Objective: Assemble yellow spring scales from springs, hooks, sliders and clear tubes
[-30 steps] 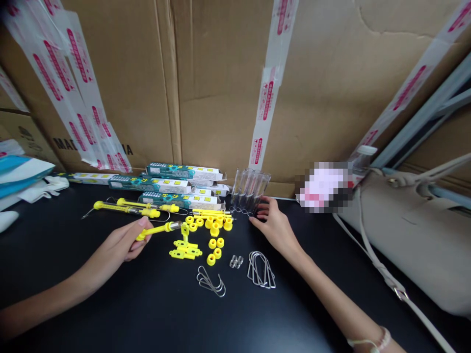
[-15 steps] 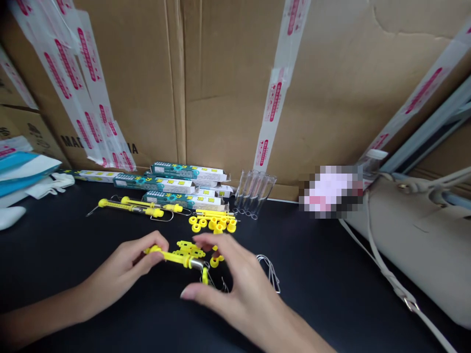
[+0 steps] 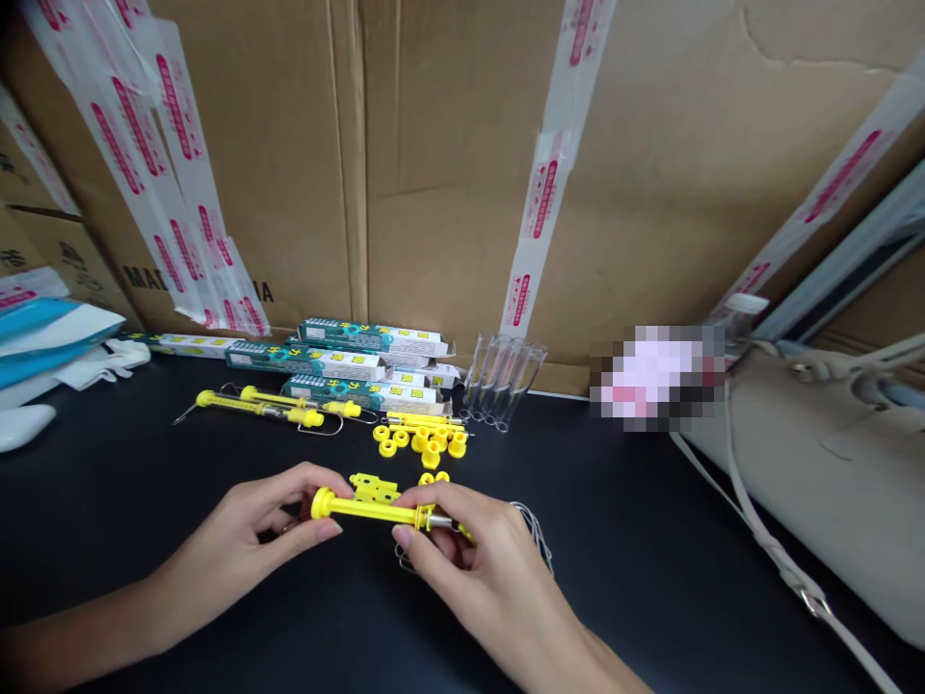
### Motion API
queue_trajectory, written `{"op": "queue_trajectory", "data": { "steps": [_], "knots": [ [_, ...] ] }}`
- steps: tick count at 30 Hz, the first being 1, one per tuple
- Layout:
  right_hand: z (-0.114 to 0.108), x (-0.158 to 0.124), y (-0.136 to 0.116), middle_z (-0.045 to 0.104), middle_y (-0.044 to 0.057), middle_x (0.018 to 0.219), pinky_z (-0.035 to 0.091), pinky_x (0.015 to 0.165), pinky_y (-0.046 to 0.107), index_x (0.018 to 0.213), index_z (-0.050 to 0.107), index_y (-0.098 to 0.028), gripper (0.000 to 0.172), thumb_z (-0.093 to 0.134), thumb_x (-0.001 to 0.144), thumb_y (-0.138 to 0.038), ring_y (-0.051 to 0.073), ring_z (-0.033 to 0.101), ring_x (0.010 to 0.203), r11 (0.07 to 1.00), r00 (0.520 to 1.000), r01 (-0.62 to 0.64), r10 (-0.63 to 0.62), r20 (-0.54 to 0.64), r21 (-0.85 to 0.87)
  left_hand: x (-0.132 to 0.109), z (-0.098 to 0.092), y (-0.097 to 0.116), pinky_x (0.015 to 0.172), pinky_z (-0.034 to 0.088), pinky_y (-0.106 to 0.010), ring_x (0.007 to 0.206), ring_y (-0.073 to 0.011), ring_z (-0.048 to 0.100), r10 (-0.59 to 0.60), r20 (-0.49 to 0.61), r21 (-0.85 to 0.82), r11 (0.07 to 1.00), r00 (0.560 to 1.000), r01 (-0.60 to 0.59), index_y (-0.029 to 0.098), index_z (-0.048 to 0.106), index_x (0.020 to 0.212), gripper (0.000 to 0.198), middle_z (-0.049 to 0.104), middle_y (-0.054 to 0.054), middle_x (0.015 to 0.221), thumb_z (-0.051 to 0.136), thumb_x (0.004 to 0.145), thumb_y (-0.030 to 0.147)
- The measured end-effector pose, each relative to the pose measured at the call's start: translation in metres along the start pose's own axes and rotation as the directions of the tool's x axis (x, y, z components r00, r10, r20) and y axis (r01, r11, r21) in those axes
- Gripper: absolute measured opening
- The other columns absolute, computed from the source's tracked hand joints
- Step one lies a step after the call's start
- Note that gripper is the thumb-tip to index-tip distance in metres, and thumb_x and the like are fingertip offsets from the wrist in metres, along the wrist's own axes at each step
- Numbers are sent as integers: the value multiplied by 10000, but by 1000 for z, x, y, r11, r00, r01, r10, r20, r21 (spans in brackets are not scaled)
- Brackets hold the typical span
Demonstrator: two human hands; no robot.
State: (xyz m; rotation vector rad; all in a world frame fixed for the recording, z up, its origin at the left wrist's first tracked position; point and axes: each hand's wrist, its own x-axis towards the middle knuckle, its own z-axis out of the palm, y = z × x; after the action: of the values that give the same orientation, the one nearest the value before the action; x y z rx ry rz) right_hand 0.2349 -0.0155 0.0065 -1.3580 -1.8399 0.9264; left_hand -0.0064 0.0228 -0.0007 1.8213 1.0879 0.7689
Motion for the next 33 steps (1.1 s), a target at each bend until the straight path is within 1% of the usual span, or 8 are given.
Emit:
{"op": "queue_trajectory", "data": {
  "steps": [5, 14, 21, 23, 25, 28, 31, 33],
  "knots": [
    [-4, 0, -2, 646, -3, 803, 358, 573, 251, 928, 689, -235, 341, 513, 957, -526, 134, 486, 616, 999, 999, -39, 39, 0, -34, -1, 1, -4, 549, 466, -165, 647, -112, 530, -46, -18, -71, 996, 999, 44, 258, 707, 1075, 316, 548, 46, 742, 720, 780, 373],
    [-2, 0, -9, 446, -42, 679, 293, 573, 263, 763, 495, -221, 403, 381, 1014, -515, 135, 400, 608, 998, 999, -39, 38, -21, -49, 0, 3, -2, 632, 548, -219, 660, -125, 616, 5, -25, -69, 998, 1000, -7, 232, 695, 1096, 294, 655, 14, 813, 670, 821, 337],
    [1, -3, -7, 397, -64, 577, 241, 476, 247, 688, 437, -224, 472, 364, 1014, -557, 114, 339, 520, 982, 990, -141, 137, 40, 125, 1, -2, 3, 659, 516, -252, 678, -161, 626, 102, -95, 92, 991, 990, -93, 206, 734, 743, 143, 697, 0, 737, 717, 802, 335],
    [3, -4, -6, 426, -66, 540, 249, 467, 243, 757, 515, -224, 447, 344, 1024, -539, 118, 365, 507, 982, 988, -146, 137, 76, 123, 2, -4, 3, 692, 520, -262, 692, -169, 641, 83, -97, 62, 995, 992, -78, 209, 738, 717, 132, 708, 1, 724, 729, 784, 323],
    [6, -4, -5, 489, -67, 535, 290, 483, 239, 959, 599, -231, 388, 321, 1042, -488, 124, 407, 501, 988, 987, -122, 112, 116, 90, 2, -3, 1, 716, 533, -273, 699, -177, 664, 2, -78, -37, 999, 997, -5, 202, 731, 719, 112, 718, 2, 704, 726, 770, 301],
    [10, -7, 0, 618, -35, 675, 405, 586, 250, 1220, 586, -261, 353, 289, 1059, -364, 137, 533, 582, 1000, 994, 18, -17, 108, -11, 3, -1, -4, 699, 552, -277, 685, -173, 686, -113, -32, -213, 971, 993, 104, 190, 707, 837, 100, 723, 11, 692, 708, 767, 261],
    [16, -12, 2, 671, 8, 847, 484, 694, 265, 1259, 581, -280, 347, 306, 1048, -307, 165, 637, 754, 980, 985, 171, -168, 31, -106, 5, 0, -7, 699, 562, -284, 666, -156, 678, -145, 4, -334, 932, 989, 139, 180, 673, 927, 194, 707, 22, 700, 733, 758, 253],
    [20, -14, 1, 694, 33, 1000, 508, 771, 269, 1237, 583, -283, 303, 360, 1038, -330, 182, 669, 885, 970, 979, 203, -206, -8, -133, 6, 2, -7, 742, 567, -300, 712, -161, 683, -146, 33, -399, 905, 989, 147, 178, 660, 956, 269, 686, 31, 707, 775, 720, 236]
  ]
}}
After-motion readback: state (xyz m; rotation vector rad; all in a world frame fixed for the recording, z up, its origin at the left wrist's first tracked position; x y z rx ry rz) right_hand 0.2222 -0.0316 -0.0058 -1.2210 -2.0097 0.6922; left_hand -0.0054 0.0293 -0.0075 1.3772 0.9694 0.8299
